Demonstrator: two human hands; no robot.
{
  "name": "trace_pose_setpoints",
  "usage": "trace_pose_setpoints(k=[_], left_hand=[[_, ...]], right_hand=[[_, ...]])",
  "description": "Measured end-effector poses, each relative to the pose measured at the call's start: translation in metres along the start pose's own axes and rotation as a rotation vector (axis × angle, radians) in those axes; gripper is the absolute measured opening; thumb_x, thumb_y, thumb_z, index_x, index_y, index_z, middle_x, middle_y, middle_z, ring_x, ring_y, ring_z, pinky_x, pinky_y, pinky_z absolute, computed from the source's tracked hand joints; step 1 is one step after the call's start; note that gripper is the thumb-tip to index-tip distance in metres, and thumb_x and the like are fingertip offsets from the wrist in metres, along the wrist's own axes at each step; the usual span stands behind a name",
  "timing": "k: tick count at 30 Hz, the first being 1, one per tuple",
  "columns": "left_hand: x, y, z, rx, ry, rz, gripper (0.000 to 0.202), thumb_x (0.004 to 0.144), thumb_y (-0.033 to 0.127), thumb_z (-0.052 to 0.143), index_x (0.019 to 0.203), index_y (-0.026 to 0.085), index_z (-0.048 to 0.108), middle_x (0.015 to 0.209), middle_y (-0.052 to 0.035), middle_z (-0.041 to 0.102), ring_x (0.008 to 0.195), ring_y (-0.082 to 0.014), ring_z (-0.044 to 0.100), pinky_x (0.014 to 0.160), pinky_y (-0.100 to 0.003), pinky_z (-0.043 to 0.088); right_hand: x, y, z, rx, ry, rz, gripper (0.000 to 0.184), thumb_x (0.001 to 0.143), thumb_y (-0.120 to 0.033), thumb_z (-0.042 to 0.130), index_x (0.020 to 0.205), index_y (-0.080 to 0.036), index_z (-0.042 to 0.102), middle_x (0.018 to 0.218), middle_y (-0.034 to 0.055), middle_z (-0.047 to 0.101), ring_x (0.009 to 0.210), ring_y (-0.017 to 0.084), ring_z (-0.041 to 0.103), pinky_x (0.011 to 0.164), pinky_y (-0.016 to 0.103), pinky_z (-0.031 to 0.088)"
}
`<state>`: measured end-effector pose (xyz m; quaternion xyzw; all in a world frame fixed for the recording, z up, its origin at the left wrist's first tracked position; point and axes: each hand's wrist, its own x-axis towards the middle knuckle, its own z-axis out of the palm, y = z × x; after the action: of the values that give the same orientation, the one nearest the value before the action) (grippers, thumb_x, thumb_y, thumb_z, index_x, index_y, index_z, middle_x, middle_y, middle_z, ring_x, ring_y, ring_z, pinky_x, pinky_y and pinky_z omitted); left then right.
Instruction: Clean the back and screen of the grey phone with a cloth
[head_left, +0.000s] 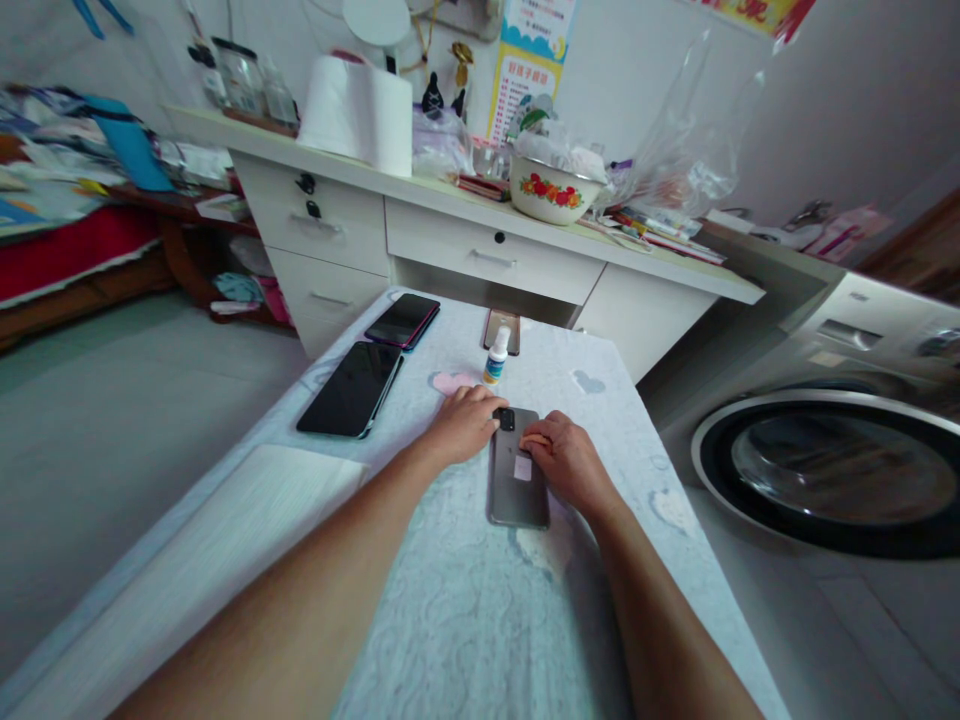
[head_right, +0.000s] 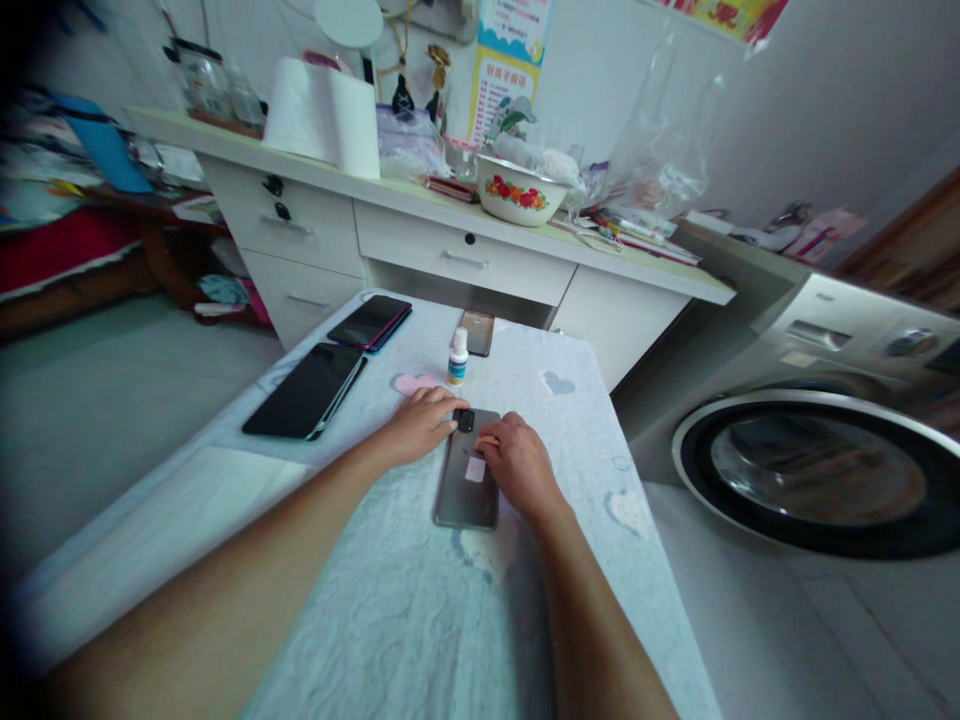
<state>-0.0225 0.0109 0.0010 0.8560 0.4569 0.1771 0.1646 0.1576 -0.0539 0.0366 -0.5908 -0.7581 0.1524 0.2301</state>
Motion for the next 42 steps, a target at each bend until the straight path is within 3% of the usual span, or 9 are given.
trace_pose_setpoints(k=[3, 8, 16, 18, 21, 29, 42], left_hand=[[0.0, 0.0, 0.0, -0.003, 0.002, -0.003, 0.036, 0.088, 0.026, 0.046, 0.122, 0.026, 0.056, 0.12, -0.0058, 0.055, 0.117, -0.0243, 0.046, 0.103, -0.04, 0.035], [0.0, 0.0, 0.0, -0.005, 0.0, -0.005, 0.036, 0.088, 0.026, 0.046, 0.122, 0.026, 0.057, 0.12, -0.0057, 0.055, 0.117, -0.024, 0.046, 0.103, -0.04, 0.035], [-0.001, 0.002, -0.002, -0.01, 0.0, -0.012, 0.035, 0.088, 0.025, 0.046, 0.12, 0.028, 0.057, 0.119, -0.0047, 0.055, 0.115, -0.0239, 0.045, 0.102, -0.04, 0.035], [-0.002, 0.002, -0.003, -0.009, -0.003, -0.012, 0.035, 0.088, 0.024, 0.045, 0.121, 0.027, 0.057, 0.119, -0.0054, 0.055, 0.114, -0.0239, 0.045, 0.102, -0.04, 0.035], [-0.001, 0.002, -0.002, -0.008, -0.001, -0.002, 0.035, 0.088, 0.022, 0.043, 0.121, 0.025, 0.057, 0.119, -0.0062, 0.055, 0.114, -0.0241, 0.045, 0.101, -0.04, 0.035], [0.0, 0.0, 0.0, -0.017, 0.008, 0.0, 0.036, 0.087, 0.018, 0.044, 0.12, 0.027, 0.058, 0.119, -0.0049, 0.056, 0.115, -0.023, 0.046, 0.101, -0.038, 0.036], [0.001, -0.001, 0.001, -0.018, 0.011, 0.0, 0.038, 0.086, 0.018, 0.046, 0.121, 0.027, 0.058, 0.12, -0.0045, 0.057, 0.116, -0.0227, 0.046, 0.101, -0.039, 0.036]], right_hand=[[0.0, -0.001, 0.0, 0.008, -0.001, -0.023, 0.014, 0.085, -0.012, 0.058, 0.082, -0.017, 0.071, 0.078, 0.0017, 0.056, 0.074, 0.013, 0.055, 0.069, 0.024, 0.038], [-0.004, -0.003, -0.007, 0.098, -0.115, -0.107, 0.017, 0.079, -0.005, 0.059, 0.078, -0.018, 0.07, 0.079, 0.001, 0.059, 0.075, 0.013, 0.056, 0.068, 0.023, 0.041], [-0.014, -0.004, -0.013, 0.386, -0.51, -0.045, 0.011, 0.077, -0.01, 0.06, 0.077, -0.018, 0.068, 0.076, -0.0005, 0.067, 0.069, 0.013, 0.063, 0.065, 0.022, 0.048], [-0.016, -0.005, -0.013, 0.408, -0.559, -0.051, 0.011, 0.077, -0.01, 0.06, 0.077, -0.018, 0.068, 0.076, -0.0006, 0.068, 0.069, 0.012, 0.063, 0.065, 0.022, 0.048], [-0.015, -0.007, -0.012, 0.364, -0.505, -0.07, 0.011, 0.078, -0.011, 0.06, 0.076, -0.017, 0.069, 0.077, 0.0, 0.066, 0.069, 0.012, 0.062, 0.065, 0.022, 0.046], [-0.005, -0.011, -0.005, 0.14, -0.194, -0.118, 0.016, 0.078, -0.006, 0.058, 0.074, -0.017, 0.069, 0.079, 0.0014, 0.06, 0.073, 0.012, 0.056, 0.068, 0.023, 0.041], [0.013, -0.006, 0.017, -0.064, 0.008, -0.051, 0.013, 0.085, -0.013, 0.057, 0.084, -0.019, 0.068, 0.085, 0.0029, 0.056, 0.083, 0.015, 0.056, 0.076, 0.024, 0.039]])
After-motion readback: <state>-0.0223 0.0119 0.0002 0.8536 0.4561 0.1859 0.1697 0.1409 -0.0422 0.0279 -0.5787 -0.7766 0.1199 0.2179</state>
